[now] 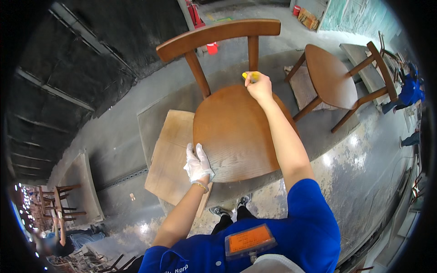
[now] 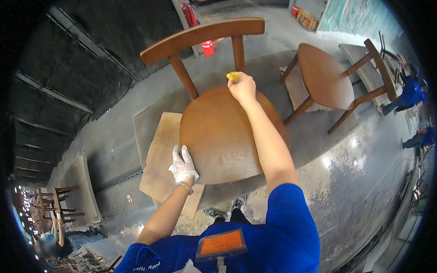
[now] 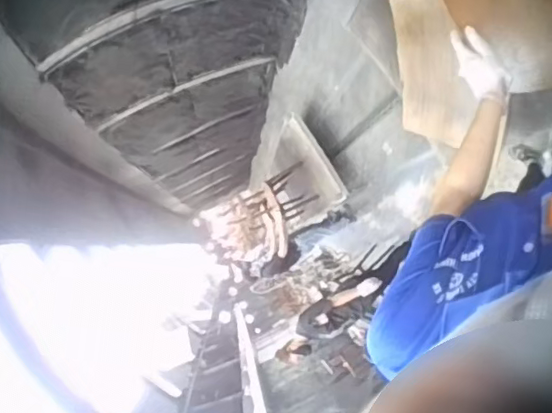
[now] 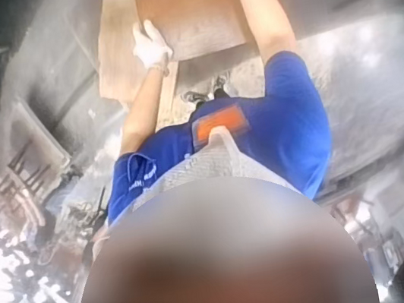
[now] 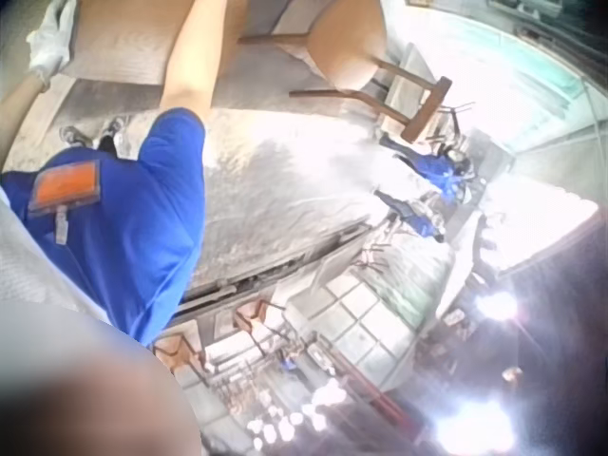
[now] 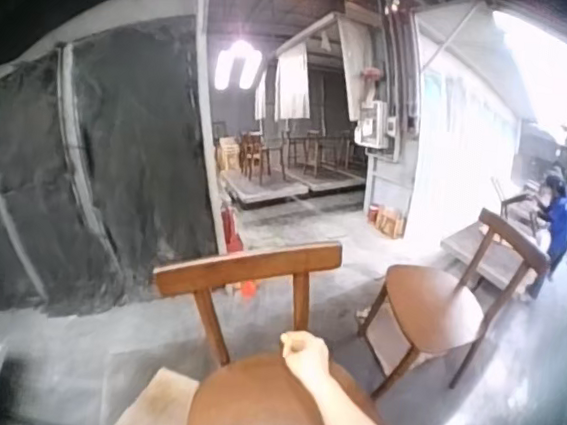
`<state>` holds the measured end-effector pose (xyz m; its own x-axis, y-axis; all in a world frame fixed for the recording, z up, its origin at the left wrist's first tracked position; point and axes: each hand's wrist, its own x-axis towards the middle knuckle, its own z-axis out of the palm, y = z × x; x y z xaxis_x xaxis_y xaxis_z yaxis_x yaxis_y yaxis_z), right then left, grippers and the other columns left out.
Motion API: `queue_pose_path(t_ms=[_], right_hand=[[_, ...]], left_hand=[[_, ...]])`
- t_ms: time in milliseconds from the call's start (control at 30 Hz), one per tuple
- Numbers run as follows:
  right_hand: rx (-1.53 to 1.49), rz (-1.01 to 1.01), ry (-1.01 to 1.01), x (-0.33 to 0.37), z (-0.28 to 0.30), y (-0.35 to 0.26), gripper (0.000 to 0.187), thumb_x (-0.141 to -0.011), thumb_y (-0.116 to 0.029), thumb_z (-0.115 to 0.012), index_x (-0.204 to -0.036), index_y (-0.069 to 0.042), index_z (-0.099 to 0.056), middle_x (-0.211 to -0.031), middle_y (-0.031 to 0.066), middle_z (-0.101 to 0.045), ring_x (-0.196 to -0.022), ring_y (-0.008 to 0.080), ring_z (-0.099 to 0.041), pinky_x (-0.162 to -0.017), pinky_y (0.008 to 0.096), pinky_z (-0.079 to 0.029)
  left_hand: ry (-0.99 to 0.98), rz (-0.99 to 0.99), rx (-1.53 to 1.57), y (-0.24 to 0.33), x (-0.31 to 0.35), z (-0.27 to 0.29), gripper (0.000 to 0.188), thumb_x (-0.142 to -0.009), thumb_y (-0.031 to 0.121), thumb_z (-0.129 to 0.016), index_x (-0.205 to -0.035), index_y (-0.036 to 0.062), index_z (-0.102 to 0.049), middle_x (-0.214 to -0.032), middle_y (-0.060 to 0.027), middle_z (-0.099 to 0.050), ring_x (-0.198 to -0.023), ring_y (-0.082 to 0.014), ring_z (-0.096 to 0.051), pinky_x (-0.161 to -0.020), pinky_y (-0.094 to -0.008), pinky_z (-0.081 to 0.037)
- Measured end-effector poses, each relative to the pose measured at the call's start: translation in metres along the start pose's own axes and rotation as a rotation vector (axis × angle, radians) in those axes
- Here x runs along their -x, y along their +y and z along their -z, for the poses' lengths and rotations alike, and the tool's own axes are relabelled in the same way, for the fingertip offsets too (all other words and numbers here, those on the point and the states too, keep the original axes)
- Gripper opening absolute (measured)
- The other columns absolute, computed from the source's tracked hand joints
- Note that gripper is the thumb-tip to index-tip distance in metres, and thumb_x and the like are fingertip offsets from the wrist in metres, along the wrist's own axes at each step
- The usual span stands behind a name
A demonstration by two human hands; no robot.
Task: The person paints a wooden chair with a brush, covering the seat, backrest, and legs. They reposition the chair multiple times to reach all surfaces and continue brushing until the entire chair is coated.
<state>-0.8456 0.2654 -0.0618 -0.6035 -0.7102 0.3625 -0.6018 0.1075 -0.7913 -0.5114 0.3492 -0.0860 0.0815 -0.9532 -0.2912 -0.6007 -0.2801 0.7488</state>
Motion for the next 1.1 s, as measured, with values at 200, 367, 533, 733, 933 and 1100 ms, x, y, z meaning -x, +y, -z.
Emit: queue_pose_path(t_ms=[200,367,533,733,933,1100], right_hand=[[-0.995,0.201,0.392,-0.073,0.067,-0.041,0.02,-0.081,0.009,-0.076,-0.076,-0.006,-0.063,-0.136,0.0207,-0.064,-0.124,0.0289,-0.062,-0.109,0.0398,-0.046],[-0.006,0.47,0.912,-0.085,0.053,-0.083,0.018,-0.075,0.008,-0.071,-0.073,-0.009,-0.065,-0.13,0.0197,-0.068,-0.123,0.0351,-0.066,-0.099,0.0409,-0.055],[-0.209,0.553,0.364,-0.037,-0.077,-0.165,0.019,-0.074,0.0,-0.075,-0.074,-0.016,-0.064,-0.139,0.0154,-0.064,-0.122,0.0362,-0.066,-0.094,0.0429,-0.058],[-0.842,0.419,0.052,-0.057,-0.065,-0.165,0.016,-0.081,-0.004,-0.081,-0.076,-0.011,-0.068,-0.13,0.0153,-0.07,-0.127,0.0294,-0.062,-0.108,0.0408,-0.047],[-0.24,0.611,0.482,-0.088,0.069,-0.048,0.015,-0.079,0.01,-0.064,-0.075,-0.004,-0.063,-0.135,0.0181,-0.068,-0.127,0.0313,-0.064,-0.107,0.042,-0.051],[0.534,0.859,-0.141,-0.026,0.056,0.022,0.008,-0.079,-0.002,-0.064,-0.076,-0.005,-0.058,-0.141,0.0077,-0.065,-0.133,0.0314,-0.06,-0.118,0.0479,-0.045]], left_hand=[[-0.008,-0.037,-0.03,0.005,0.004,0.003,0.069,-0.104,0.05,-0.052,-0.155,0.0057,-0.042,-0.146,-0.0267,-0.057,-0.135,-0.0404,-0.056,-0.112,-0.0438,-0.044],[-0.024,-0.033,-0.049,0.009,0.007,0.006,0.068,-0.104,0.051,-0.051,-0.155,0.0064,-0.042,-0.144,-0.0271,-0.058,-0.134,-0.0415,-0.057,-0.112,-0.0449,-0.044],[-0.032,0.015,-0.072,0.014,0.009,0.001,0.068,-0.104,0.051,-0.051,-0.155,0.0063,-0.042,-0.144,-0.0277,-0.058,-0.132,-0.0424,-0.057,-0.111,-0.046,-0.044],[-0.028,-0.044,-0.106,0.014,0.01,0.002,0.067,-0.104,0.051,-0.05,-0.153,0.0053,-0.045,-0.14,-0.0287,-0.061,-0.129,-0.0442,-0.059,-0.109,-0.0459,-0.046],[-0.019,-0.066,-0.056,0.006,0.006,0.0,0.068,-0.105,0.051,-0.05,-0.152,0.0032,-0.045,-0.137,-0.0293,-0.062,-0.127,-0.0449,-0.06,-0.108,-0.0459,-0.047],[-0.077,-0.053,0.019,0.001,0.001,0.002,0.068,-0.104,0.051,-0.05,-0.153,0.0036,-0.045,-0.142,-0.0288,-0.059,-0.13,-0.0446,-0.058,-0.11,-0.0457,-0.045]])
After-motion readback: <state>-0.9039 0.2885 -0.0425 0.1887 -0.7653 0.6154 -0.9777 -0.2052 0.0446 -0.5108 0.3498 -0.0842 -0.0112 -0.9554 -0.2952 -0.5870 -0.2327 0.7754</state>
